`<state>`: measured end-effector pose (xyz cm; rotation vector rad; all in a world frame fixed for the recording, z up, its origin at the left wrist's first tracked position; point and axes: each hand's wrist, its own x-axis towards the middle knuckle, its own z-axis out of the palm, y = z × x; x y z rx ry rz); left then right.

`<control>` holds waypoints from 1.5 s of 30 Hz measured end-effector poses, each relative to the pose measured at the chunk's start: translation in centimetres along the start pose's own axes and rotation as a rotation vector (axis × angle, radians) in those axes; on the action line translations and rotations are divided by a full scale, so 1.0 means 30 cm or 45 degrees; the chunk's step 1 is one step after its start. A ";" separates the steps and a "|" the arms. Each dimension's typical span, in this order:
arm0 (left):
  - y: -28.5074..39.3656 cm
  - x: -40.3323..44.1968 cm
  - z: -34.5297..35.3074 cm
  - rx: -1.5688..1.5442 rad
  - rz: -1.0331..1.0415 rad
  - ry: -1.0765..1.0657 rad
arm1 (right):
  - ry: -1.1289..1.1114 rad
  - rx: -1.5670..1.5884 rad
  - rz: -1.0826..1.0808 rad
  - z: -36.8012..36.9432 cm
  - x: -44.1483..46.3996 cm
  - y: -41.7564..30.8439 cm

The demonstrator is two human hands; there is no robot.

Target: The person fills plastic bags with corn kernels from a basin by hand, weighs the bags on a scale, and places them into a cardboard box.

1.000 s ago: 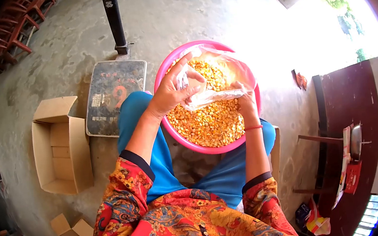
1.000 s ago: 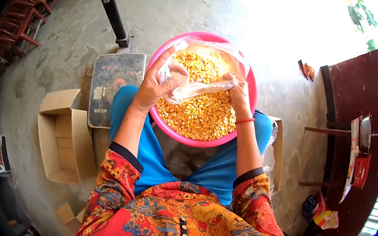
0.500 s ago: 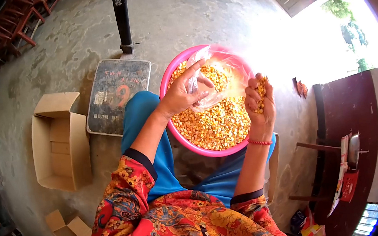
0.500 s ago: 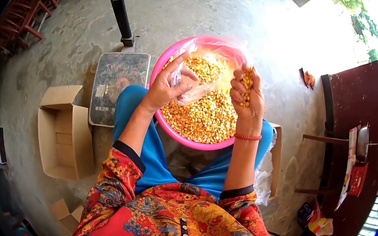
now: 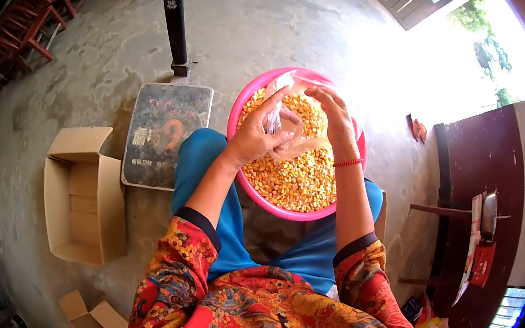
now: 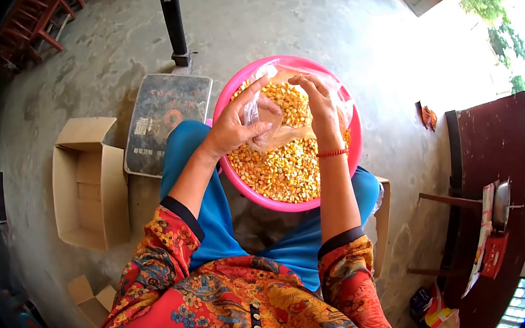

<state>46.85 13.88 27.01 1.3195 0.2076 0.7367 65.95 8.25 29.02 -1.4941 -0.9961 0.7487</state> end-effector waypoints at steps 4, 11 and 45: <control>0.001 0.004 -0.005 -0.026 -0.005 0.056 | 0.078 -0.559 -0.012 -0.018 -0.016 -0.013; -0.009 0.013 -0.011 0.076 0.109 0.070 | 0.097 -0.612 -0.196 -0.104 0.004 0.162; -0.006 0.019 -0.022 -0.125 -0.060 0.279 | 0.119 0.632 0.148 -0.206 0.062 0.017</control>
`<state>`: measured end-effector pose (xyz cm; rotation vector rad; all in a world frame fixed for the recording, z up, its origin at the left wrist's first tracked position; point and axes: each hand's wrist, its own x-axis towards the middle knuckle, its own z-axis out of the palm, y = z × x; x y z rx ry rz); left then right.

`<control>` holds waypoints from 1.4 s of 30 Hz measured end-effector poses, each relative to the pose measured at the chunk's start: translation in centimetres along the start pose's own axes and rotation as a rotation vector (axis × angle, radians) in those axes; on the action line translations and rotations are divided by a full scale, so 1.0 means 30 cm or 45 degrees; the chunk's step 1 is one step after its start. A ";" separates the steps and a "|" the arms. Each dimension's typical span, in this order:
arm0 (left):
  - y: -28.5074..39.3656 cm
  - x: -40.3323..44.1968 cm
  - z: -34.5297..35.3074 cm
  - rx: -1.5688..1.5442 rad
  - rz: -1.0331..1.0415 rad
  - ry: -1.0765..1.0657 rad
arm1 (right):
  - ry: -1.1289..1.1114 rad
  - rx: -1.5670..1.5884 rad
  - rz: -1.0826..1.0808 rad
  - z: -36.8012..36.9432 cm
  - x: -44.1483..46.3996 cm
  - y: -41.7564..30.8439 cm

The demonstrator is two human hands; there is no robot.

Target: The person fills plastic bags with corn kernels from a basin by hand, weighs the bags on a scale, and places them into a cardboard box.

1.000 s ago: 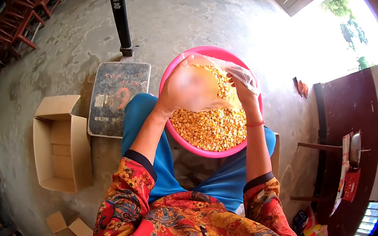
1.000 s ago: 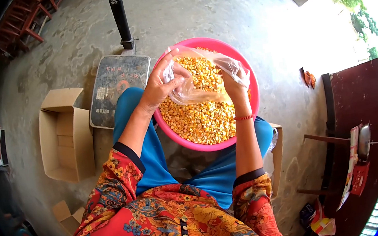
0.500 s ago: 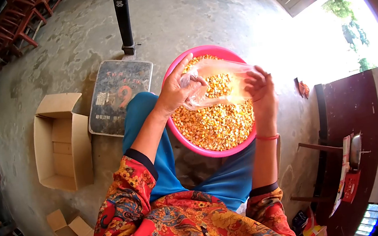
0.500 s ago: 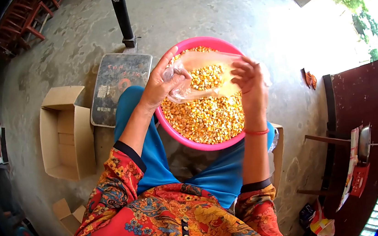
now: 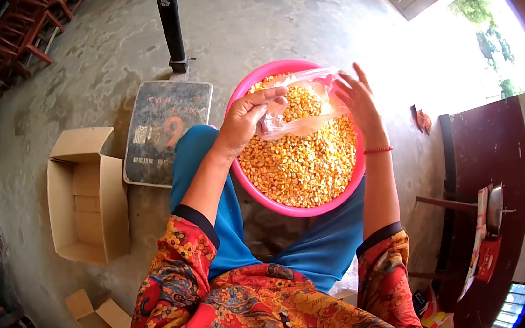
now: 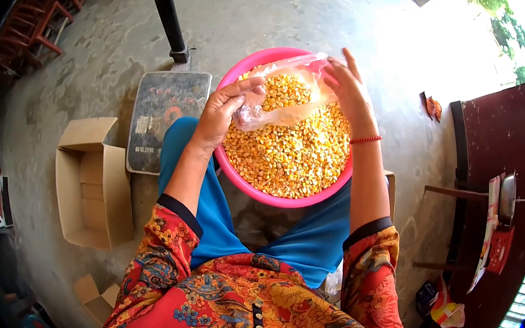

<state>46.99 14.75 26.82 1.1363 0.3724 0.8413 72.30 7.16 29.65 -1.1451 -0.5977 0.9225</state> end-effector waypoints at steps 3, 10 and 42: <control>-0.014 0.008 -0.014 -0.002 -0.016 0.037 | -0.207 -0.810 0.017 0.011 -0.032 -0.001; -0.042 0.020 -0.014 -0.062 -0.024 0.255 | -0.362 -1.160 -0.296 0.140 -0.126 -0.002; -0.017 -0.001 -0.021 -0.084 -0.094 0.048 | -0.933 -1.688 -0.875 0.122 -0.309 0.237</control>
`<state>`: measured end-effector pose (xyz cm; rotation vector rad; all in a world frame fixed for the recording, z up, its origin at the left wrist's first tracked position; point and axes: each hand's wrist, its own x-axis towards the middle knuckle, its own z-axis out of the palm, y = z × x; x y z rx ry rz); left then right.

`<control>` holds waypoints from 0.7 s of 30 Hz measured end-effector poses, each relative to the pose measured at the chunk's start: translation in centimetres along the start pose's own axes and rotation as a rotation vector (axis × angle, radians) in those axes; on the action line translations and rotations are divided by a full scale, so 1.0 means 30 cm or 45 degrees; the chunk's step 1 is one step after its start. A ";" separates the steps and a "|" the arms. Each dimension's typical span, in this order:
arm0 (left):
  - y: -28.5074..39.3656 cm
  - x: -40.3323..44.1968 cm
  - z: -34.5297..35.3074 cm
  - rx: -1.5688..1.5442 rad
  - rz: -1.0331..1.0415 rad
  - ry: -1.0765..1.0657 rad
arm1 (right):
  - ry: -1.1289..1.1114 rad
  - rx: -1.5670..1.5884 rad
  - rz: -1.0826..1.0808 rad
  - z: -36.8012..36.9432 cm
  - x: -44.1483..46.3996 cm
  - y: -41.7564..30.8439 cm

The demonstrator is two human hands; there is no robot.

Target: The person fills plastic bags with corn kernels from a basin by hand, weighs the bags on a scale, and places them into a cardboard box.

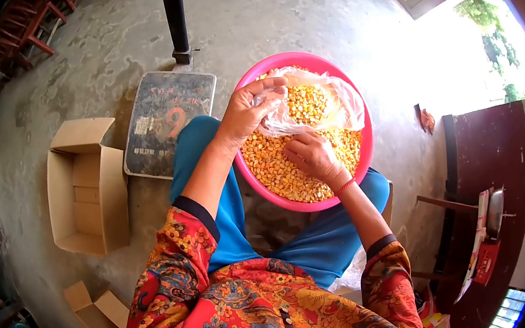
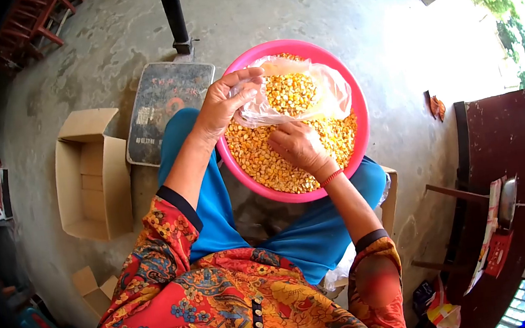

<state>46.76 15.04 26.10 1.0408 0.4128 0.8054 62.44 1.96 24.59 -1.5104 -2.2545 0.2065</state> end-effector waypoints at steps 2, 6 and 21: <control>0.000 0.000 0.001 0.007 0.029 -0.008 | 0.079 0.137 0.199 0.011 -0.004 0.019; 0.011 -0.003 0.008 -0.055 0.016 -0.073 | 0.244 0.507 0.550 -0.025 0.017 0.003; 0.025 -0.012 0.021 -0.044 0.022 -0.196 | 0.816 1.877 0.792 -0.202 0.258 0.109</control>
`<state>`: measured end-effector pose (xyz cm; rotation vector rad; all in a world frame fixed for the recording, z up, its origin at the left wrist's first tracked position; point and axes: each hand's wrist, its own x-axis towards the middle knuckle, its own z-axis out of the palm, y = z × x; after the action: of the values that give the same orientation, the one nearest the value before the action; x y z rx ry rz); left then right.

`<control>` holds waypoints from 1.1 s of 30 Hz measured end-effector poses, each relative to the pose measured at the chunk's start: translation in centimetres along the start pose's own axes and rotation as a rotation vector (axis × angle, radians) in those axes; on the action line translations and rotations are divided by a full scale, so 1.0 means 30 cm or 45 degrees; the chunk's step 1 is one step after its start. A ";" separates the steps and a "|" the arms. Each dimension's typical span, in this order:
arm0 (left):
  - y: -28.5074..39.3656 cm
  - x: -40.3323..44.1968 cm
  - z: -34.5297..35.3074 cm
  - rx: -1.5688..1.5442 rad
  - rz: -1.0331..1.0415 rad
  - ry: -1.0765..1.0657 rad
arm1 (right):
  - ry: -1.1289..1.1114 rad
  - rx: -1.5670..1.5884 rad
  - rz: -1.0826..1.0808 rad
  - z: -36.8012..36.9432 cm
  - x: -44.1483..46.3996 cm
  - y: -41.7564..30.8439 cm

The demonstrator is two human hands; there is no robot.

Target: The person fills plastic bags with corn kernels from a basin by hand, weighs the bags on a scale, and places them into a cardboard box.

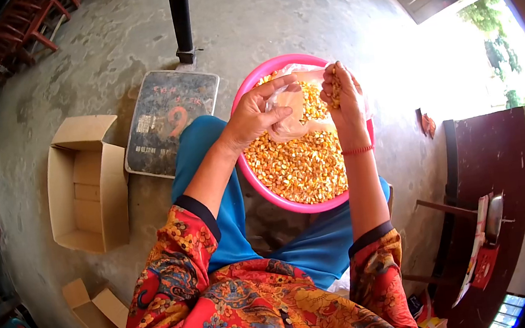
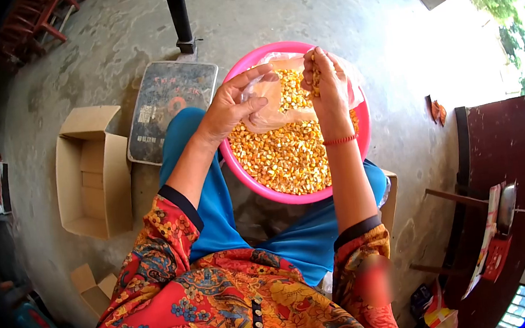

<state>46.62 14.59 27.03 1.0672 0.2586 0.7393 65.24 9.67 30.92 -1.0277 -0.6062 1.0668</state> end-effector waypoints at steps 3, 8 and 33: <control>0.004 -0.004 -0.006 0.004 0.028 0.007 | 0.080 -0.242 -0.080 -0.014 0.044 0.055; 0.002 0.006 -0.006 0.009 0.136 0.063 | -0.261 -0.791 -0.090 -0.033 0.004 0.028; -0.096 0.029 -0.079 -0.052 -0.164 0.461 | -0.110 -1.757 -0.600 -0.173 -0.288 0.163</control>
<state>47.23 16.03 23.55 0.8648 0.6137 0.8151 64.04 0.34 24.82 -1.8516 -1.6571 0.1400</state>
